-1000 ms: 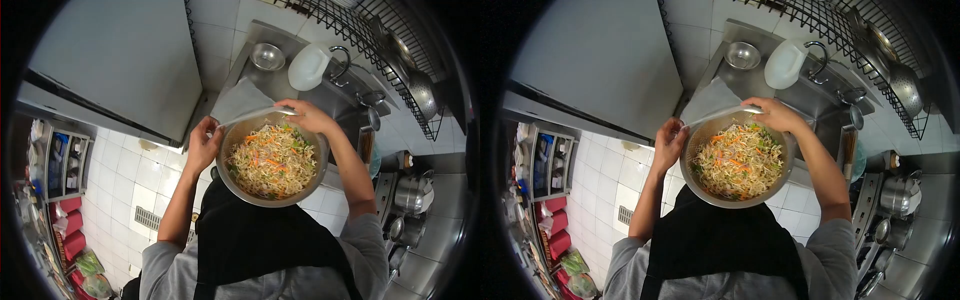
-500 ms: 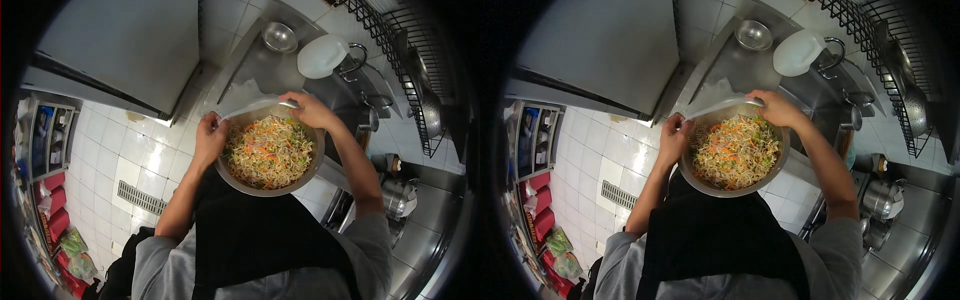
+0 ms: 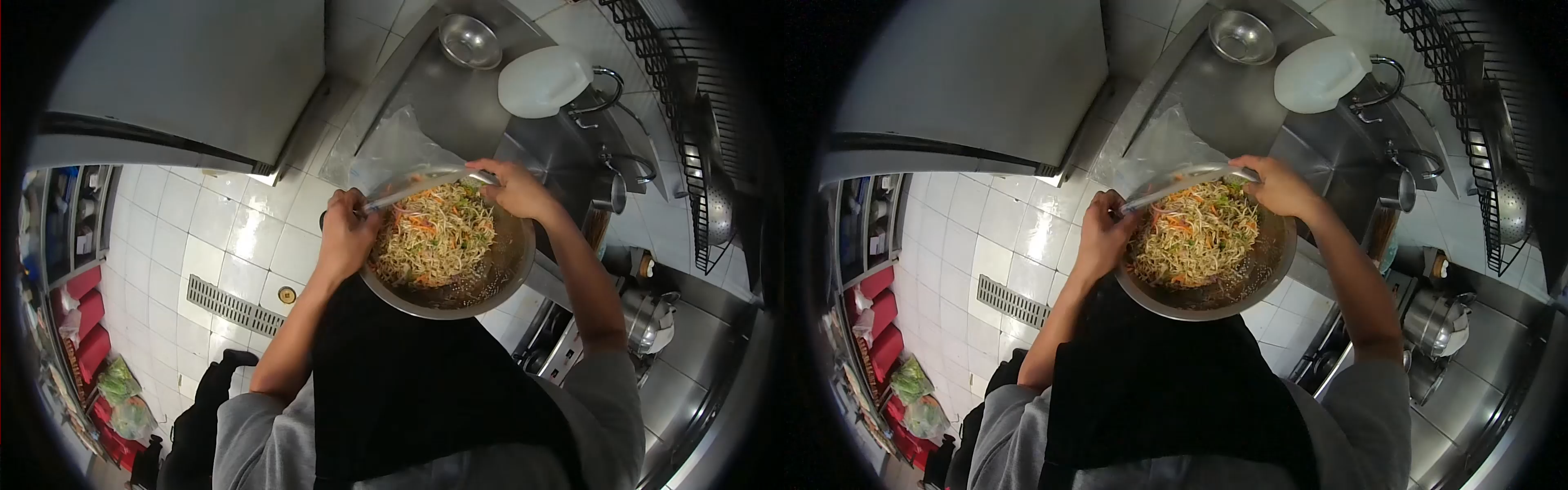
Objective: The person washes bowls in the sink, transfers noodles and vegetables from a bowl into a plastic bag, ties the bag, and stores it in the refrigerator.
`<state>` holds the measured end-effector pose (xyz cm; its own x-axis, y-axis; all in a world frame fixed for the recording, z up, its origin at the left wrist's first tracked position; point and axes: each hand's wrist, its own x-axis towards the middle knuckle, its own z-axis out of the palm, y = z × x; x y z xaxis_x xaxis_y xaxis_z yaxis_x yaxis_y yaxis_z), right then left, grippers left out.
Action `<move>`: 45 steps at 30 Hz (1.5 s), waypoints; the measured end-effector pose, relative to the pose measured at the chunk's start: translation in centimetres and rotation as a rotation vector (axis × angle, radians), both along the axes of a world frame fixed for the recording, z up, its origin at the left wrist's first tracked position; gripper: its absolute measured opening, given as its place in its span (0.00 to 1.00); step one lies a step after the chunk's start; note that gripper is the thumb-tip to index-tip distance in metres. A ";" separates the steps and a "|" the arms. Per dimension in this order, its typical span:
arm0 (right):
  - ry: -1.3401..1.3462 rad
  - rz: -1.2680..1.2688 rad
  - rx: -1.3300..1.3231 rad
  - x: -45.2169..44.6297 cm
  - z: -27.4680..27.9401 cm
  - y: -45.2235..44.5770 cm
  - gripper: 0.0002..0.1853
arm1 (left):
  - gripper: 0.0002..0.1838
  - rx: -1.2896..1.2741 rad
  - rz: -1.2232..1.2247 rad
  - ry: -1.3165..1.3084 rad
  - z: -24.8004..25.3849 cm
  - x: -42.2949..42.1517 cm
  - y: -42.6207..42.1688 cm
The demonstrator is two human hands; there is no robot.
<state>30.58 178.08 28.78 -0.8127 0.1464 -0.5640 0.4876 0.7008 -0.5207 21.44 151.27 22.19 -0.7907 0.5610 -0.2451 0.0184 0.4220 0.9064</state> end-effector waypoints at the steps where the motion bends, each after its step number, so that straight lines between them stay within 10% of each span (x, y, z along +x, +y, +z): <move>1: -0.042 -0.004 0.018 -0.1 0.4 -0.1 0.23 | 0.13 -0.023 0.012 0.114 -0.5 0.0 0.3; 19: -0.020 0.111 -0.016 1.0 -1.2 0.9 0.23 | 0.13 0.142 0.298 -0.235 -0.7 3.6 -0.1; 45: -0.152 0.128 0.003 3.0 -2.0 4.1 0.27 | 0.07 0.166 -0.215 -0.328 0.2 2.7 -0.7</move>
